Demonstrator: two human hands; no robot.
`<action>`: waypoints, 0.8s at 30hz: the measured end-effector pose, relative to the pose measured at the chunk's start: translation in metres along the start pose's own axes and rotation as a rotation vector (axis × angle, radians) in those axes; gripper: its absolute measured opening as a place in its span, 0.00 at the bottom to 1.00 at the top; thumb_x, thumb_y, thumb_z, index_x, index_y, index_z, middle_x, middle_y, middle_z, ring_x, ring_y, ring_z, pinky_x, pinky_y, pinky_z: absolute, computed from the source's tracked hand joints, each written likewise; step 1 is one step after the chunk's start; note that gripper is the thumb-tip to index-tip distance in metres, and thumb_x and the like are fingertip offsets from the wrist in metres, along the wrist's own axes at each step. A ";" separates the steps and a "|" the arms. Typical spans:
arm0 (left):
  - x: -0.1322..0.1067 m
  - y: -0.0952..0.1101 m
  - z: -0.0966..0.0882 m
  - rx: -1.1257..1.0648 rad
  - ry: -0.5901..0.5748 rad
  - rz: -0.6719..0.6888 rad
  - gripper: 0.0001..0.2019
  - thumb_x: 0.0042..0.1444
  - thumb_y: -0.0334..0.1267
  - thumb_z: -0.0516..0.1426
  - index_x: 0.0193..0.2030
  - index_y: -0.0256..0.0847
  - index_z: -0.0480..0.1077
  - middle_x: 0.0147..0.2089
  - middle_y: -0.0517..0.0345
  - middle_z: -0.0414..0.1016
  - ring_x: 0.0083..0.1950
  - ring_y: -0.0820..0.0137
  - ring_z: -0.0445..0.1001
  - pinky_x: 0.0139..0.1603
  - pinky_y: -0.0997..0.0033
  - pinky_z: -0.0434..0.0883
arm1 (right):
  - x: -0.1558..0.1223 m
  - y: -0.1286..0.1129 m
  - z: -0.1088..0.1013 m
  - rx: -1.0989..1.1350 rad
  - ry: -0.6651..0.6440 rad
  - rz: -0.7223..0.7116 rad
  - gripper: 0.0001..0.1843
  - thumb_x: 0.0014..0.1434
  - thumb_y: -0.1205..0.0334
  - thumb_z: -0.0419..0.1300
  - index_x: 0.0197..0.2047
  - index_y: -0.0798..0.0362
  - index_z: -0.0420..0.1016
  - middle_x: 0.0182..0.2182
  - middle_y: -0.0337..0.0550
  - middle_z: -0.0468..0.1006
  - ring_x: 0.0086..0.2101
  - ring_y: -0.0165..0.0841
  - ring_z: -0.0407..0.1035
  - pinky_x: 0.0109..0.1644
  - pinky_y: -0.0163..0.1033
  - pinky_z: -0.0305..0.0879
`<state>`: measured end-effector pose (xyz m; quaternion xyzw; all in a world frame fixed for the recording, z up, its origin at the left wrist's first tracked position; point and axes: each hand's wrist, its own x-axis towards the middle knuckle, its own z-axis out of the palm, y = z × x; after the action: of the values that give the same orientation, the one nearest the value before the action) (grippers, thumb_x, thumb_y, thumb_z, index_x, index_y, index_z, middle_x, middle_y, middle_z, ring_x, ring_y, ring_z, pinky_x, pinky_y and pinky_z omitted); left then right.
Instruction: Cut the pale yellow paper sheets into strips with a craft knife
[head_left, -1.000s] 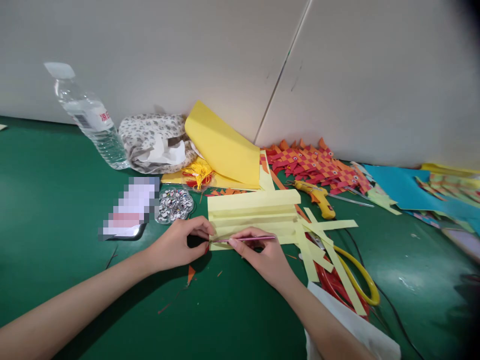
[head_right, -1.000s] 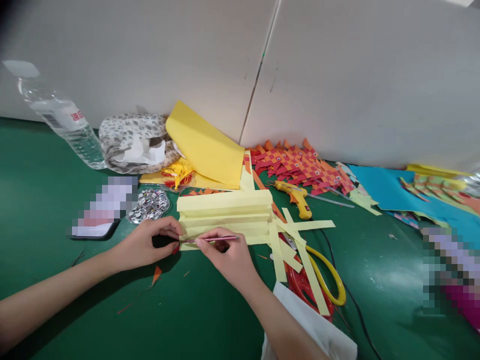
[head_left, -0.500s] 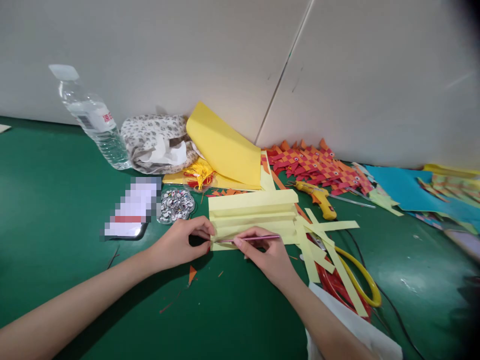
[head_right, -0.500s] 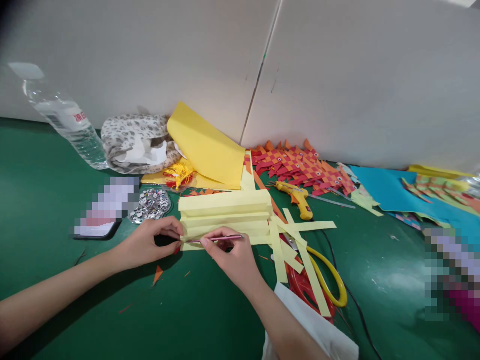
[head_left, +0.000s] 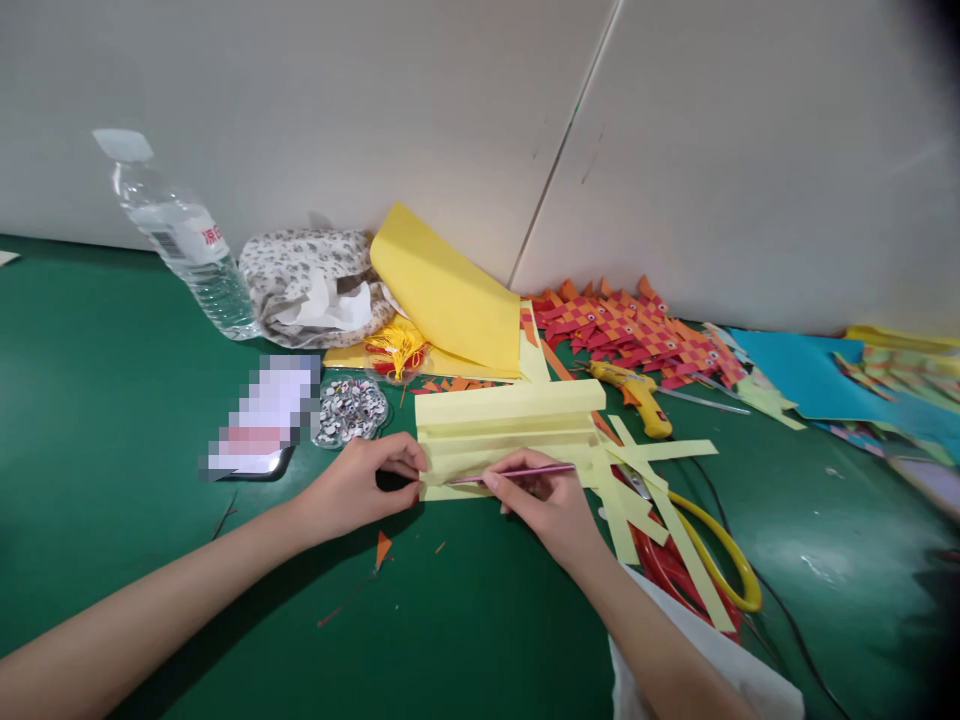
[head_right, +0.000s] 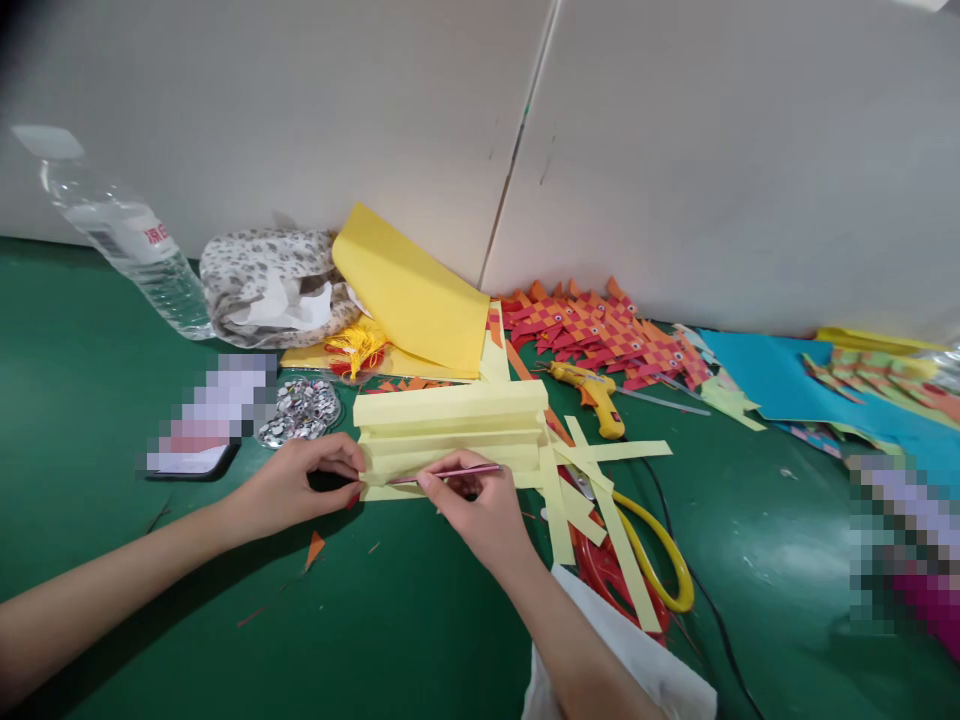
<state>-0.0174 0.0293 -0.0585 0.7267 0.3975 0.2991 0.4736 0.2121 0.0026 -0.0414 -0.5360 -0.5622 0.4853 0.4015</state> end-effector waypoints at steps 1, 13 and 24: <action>0.000 0.000 0.000 -0.001 0.000 0.001 0.06 0.50 0.28 0.57 0.35 0.39 0.66 0.35 0.61 0.77 0.37 0.73 0.79 0.44 0.74 0.77 | 0.000 0.001 -0.002 0.014 0.007 0.002 0.10 0.51 0.56 0.66 0.27 0.54 0.75 0.20 0.38 0.73 0.21 0.29 0.66 0.24 0.35 0.64; -0.001 -0.001 0.000 -0.009 -0.002 0.010 0.07 0.49 0.26 0.57 0.36 0.39 0.66 0.35 0.61 0.76 0.38 0.73 0.79 0.45 0.74 0.77 | 0.002 0.008 -0.008 0.073 0.095 -0.047 0.09 0.51 0.58 0.66 0.26 0.53 0.73 0.21 0.38 0.75 0.21 0.29 0.67 0.26 0.34 0.62; -0.001 0.002 0.000 -0.003 -0.006 0.045 0.07 0.50 0.25 0.56 0.36 0.39 0.66 0.35 0.61 0.77 0.39 0.73 0.80 0.44 0.76 0.77 | 0.001 0.000 0.015 -0.048 -0.051 -0.038 0.09 0.54 0.56 0.64 0.30 0.53 0.78 0.23 0.40 0.76 0.24 0.30 0.66 0.27 0.35 0.61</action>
<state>-0.0172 0.0281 -0.0570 0.7357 0.3795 0.3080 0.4690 0.1972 0.0019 -0.0442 -0.5222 -0.5937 0.4773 0.3833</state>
